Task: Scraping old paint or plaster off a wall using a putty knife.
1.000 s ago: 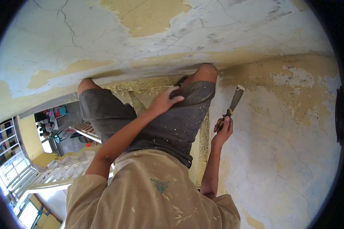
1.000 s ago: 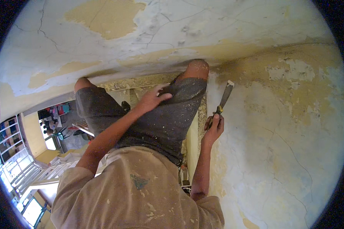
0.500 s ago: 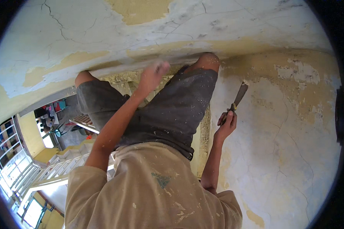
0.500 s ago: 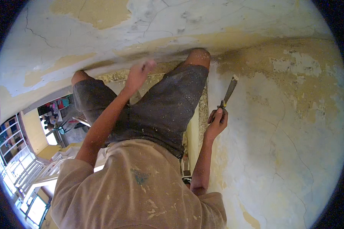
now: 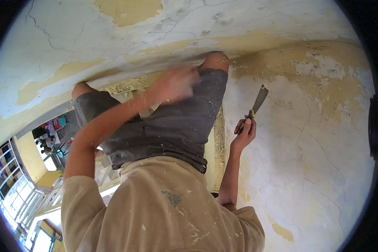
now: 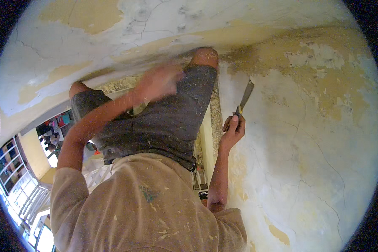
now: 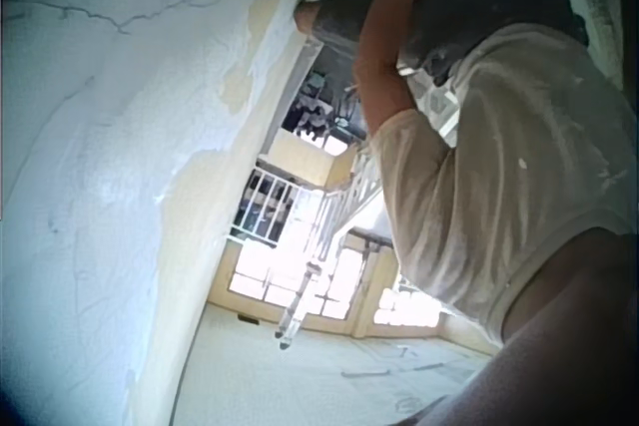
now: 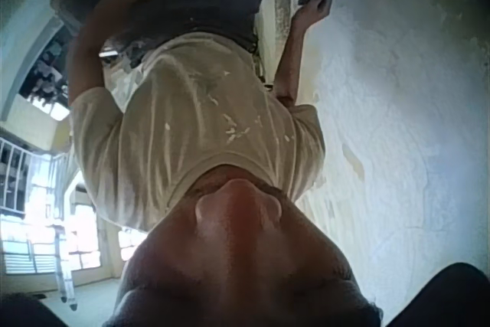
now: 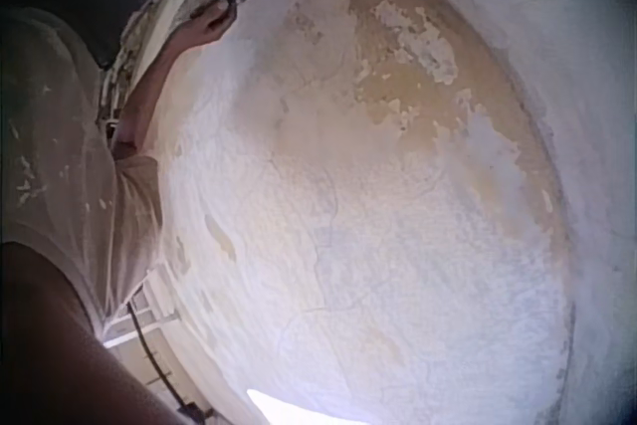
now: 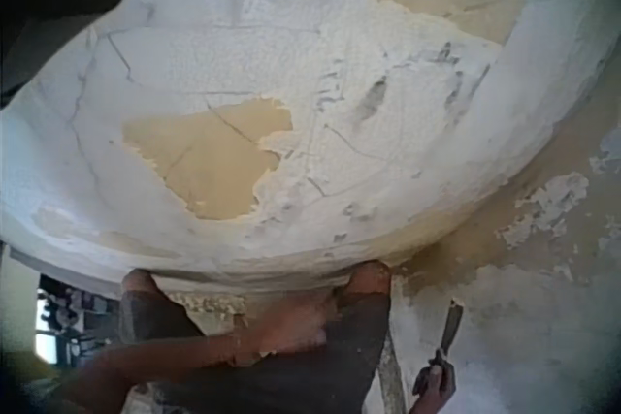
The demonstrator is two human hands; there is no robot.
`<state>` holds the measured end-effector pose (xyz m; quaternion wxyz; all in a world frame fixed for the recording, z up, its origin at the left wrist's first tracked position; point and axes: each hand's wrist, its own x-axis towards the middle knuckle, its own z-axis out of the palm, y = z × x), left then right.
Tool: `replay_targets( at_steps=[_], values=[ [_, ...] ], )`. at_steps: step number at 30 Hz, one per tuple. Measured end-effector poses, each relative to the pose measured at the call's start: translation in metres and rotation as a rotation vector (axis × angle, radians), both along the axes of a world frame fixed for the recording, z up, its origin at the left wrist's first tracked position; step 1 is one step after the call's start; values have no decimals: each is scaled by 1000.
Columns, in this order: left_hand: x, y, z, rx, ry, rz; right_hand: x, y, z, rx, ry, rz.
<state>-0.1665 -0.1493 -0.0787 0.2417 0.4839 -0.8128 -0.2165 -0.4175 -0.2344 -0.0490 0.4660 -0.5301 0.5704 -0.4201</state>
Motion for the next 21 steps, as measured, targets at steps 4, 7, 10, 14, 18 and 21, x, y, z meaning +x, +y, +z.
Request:
replay_targets(
  at_steps=[4, 7, 10, 14, 18, 21],
  values=[
    [-36, 12, 27, 78, 228, -480, -3, 0, -1, 18, -20, -38],
    [-35, -9, 10, 62, 216, -261, -5, 3, -1, 11, -20, -5],
    [-31, -25, -17, -158, 138, 529, -6, 8, -2, -10, 18, -40],
    [-20, 4, -30, 328, 376, -138, 0, 6, -6, 30, -38, -15],
    [13, 48, -23, -39, -72, -237, 6, 2, -6, 9, -76, 20],
    [17, 71, -18, 131, -10, -82, 10, 3, -4, -37, -36, 2]
  ],
)
